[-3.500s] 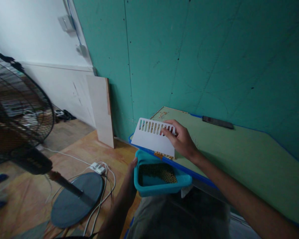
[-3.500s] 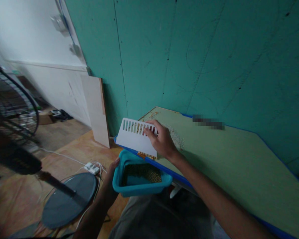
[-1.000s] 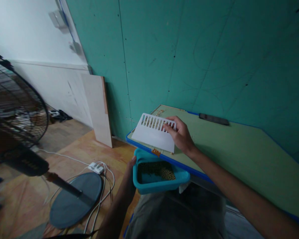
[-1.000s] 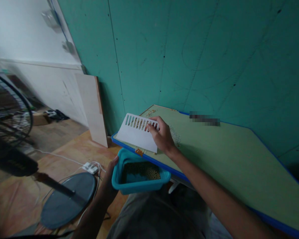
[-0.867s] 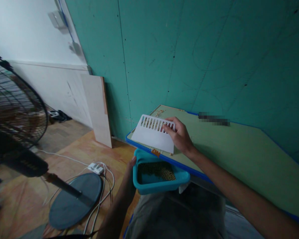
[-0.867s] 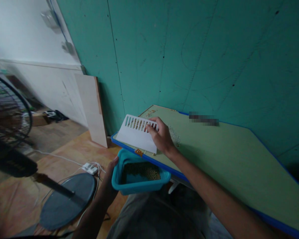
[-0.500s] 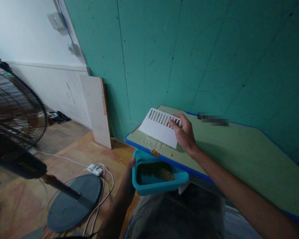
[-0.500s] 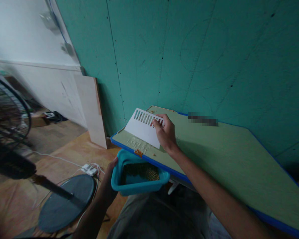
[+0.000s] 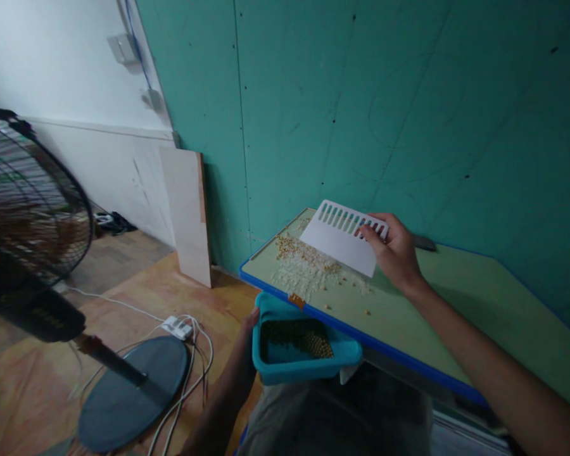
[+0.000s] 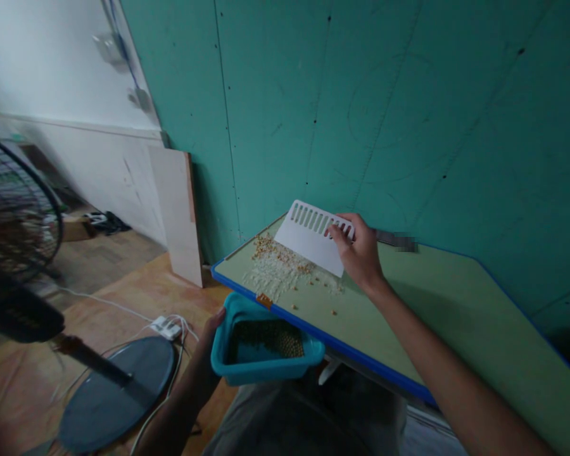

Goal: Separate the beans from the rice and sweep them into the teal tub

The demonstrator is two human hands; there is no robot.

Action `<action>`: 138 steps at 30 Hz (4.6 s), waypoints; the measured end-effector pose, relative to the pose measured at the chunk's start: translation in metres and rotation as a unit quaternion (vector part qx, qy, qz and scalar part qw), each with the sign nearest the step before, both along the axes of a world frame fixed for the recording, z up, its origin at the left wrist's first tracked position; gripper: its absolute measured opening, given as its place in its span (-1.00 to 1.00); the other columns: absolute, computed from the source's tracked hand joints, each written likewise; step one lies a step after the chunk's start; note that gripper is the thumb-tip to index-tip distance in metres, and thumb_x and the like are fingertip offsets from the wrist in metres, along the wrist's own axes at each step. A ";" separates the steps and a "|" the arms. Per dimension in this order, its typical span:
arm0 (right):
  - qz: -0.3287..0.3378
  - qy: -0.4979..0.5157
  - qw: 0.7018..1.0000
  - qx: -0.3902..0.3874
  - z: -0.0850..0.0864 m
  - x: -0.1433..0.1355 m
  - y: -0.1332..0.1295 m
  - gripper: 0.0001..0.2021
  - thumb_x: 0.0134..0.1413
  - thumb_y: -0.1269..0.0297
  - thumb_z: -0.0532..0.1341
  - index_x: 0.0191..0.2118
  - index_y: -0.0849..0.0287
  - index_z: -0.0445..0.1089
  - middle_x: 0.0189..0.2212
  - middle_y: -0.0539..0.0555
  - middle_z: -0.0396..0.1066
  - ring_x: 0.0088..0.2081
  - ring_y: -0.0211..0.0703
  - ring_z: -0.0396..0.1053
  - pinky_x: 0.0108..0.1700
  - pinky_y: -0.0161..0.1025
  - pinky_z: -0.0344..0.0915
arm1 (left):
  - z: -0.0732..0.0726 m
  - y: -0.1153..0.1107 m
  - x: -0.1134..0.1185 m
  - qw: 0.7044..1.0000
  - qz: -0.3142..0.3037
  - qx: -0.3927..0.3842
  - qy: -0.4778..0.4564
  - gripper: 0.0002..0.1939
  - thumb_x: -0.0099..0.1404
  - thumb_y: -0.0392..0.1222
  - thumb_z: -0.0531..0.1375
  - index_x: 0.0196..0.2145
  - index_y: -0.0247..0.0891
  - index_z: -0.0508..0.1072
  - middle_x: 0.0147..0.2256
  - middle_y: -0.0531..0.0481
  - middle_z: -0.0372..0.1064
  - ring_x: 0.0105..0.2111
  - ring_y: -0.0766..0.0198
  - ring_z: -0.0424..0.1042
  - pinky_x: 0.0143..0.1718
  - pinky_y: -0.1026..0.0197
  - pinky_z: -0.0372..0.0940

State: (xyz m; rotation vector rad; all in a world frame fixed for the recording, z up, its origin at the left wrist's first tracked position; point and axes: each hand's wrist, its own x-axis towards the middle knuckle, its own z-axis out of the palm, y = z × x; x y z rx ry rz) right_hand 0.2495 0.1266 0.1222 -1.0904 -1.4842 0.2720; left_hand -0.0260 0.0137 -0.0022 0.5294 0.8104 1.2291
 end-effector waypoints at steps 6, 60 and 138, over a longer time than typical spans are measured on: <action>0.040 -0.002 0.999 -0.022 -0.007 -0.022 -0.034 -0.66 0.12 0.05 0.36 -0.06 0.11 0.45 -0.34 0.06 0.56 -0.37 -0.09 0.49 -0.37 -0.19 0.37 | 0.000 0.001 -0.001 1.000 -0.004 0.009 -0.006 -0.39 0.23 0.18 0.30 0.11 -0.27 0.54 -0.08 -0.14 0.66 0.05 -0.14 0.55 0.21 -0.10 0.29; 0.027 -0.108 0.992 -0.052 -0.025 -0.039 -0.022 -0.72 0.21 0.11 0.26 -0.07 0.17 0.46 -0.29 0.12 0.59 -0.34 -0.11 0.53 -0.32 -0.24 0.38 | -0.002 0.001 -0.003 0.999 -0.027 -0.012 -0.044 -0.38 0.27 0.13 0.28 0.17 -0.28 0.49 -0.05 -0.17 0.64 0.04 -0.18 0.55 0.18 -0.12 0.33; -0.200 -0.134 0.969 0.054 -0.018 0.036 0.021 -0.62 0.21 0.10 0.17 0.01 0.22 0.51 -0.30 0.22 0.60 -0.35 0.02 0.48 -0.30 -0.14 0.30 | -0.031 0.023 -0.001 1.000 0.000 -0.017 -0.020 -0.37 0.08 0.19 0.40 -0.03 -0.32 0.59 -0.13 -0.17 0.67 0.03 -0.21 0.55 0.18 -0.12 0.33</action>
